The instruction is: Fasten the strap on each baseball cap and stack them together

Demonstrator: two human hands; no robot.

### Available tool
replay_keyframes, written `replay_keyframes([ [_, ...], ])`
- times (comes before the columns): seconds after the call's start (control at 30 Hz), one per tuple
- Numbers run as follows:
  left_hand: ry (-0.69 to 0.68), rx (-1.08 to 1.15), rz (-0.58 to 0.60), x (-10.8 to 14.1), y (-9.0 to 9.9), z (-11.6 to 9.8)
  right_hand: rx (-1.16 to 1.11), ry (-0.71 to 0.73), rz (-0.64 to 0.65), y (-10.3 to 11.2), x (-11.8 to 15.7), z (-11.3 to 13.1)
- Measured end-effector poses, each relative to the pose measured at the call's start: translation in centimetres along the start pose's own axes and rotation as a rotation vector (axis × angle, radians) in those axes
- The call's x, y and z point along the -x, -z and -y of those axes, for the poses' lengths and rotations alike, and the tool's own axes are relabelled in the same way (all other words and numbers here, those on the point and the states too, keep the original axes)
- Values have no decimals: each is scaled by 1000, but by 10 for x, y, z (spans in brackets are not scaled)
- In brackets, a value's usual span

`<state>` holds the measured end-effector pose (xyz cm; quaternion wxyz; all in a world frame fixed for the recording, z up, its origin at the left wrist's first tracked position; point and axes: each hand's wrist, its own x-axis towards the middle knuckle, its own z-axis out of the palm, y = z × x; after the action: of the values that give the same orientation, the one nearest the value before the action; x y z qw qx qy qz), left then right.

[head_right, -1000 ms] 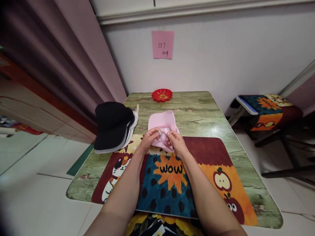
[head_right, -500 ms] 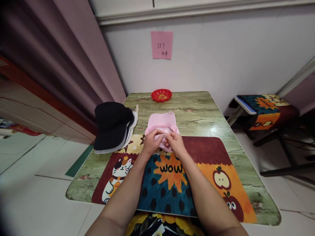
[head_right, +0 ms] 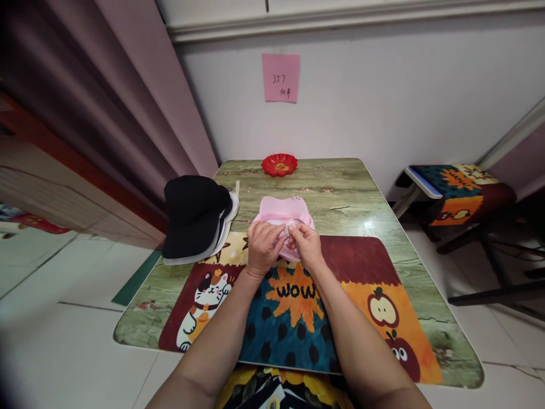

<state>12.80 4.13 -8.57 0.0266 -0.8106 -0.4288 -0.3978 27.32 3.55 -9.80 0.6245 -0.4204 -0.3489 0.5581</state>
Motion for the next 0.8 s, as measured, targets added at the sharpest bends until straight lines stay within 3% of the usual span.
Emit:
replay_keyframes([
  [0.13, 9, -7, -66, 0, 5, -7, 33, 57, 24, -2, 3, 8],
  [0.33, -87, 0, -220, -3, 16, -7, 39, 63, 114, -5, 6, 13],
  [0.47, -134, 103, -214, -5, 14, -5, 4, 65, 95, -6, 5, 11],
  [0.8, 156, 462, -198, -4, -1, 11, -79, -91, 70, -6, 3, 5],
])
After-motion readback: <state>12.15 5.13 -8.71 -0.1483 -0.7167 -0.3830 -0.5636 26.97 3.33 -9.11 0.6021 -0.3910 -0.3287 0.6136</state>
